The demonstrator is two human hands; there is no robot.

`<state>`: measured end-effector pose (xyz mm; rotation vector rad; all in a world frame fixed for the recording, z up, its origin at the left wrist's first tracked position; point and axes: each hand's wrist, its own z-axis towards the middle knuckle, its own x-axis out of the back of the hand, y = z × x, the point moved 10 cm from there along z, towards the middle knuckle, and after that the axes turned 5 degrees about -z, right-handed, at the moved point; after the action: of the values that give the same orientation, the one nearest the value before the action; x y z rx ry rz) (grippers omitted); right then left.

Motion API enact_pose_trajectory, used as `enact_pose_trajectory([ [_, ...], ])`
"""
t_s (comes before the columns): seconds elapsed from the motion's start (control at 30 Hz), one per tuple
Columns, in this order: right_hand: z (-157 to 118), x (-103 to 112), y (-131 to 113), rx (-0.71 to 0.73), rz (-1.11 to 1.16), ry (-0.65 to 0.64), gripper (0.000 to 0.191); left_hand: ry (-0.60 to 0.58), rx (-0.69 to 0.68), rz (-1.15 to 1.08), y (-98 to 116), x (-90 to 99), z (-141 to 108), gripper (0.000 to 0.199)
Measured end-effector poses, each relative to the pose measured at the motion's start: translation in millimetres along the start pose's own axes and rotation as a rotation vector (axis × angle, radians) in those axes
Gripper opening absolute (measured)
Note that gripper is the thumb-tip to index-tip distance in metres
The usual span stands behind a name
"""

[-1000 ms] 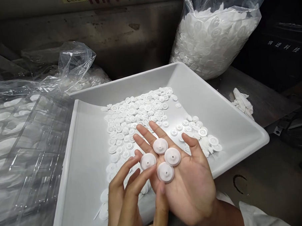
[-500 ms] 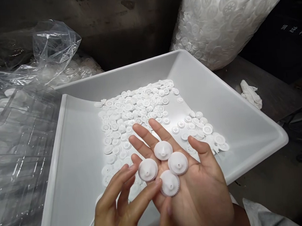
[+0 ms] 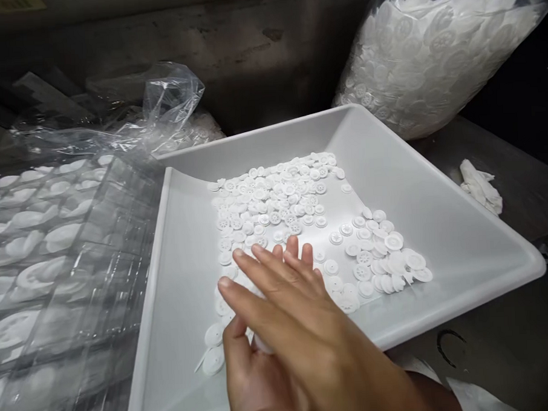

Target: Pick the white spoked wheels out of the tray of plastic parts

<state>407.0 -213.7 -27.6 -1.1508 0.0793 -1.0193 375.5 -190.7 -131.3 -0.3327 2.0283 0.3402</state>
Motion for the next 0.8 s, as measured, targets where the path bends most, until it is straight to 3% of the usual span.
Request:
enact_pose_trajectory([
  [0.1, -11.1, 24.4, -3.0, 0.049, -0.064, 0.057, 0.043, 0.039, -0.037, -0.041, 8.6, 2.1, -2.5, 0.057],
  [0.2, -18.3, 44.1, 7.1, -0.012, -0.138, 0.089, 0.043, -0.032, -0.063, -0.063, 11.4, -6.8, -6.1, 0.054],
  [0.3, -18.4, 35.9, 10.6, 0.019, -0.231, -0.017, 0.050, -0.071, -0.058, -0.046, 7.3, -11.0, -7.2, 0.050],
  [0.4, -15.3, 21.3, 10.4, 0.073, -0.263, -0.101, 0.044, -0.071, -0.024, -0.038, 2.4, -10.2, -6.4, 0.048],
  [0.67, -13.8, 13.4, 5.1, 0.183, -0.365, -0.112, 0.034, 0.048, 0.018, -0.036, -3.5, -5.8, -5.9, 0.058],
  [0.8, -14.0, 12.1, 6.3, 0.178, -0.383, -0.124, 0.032, 0.027, 0.054, 0.007, -5.8, -14.3, -2.3, 0.061],
])
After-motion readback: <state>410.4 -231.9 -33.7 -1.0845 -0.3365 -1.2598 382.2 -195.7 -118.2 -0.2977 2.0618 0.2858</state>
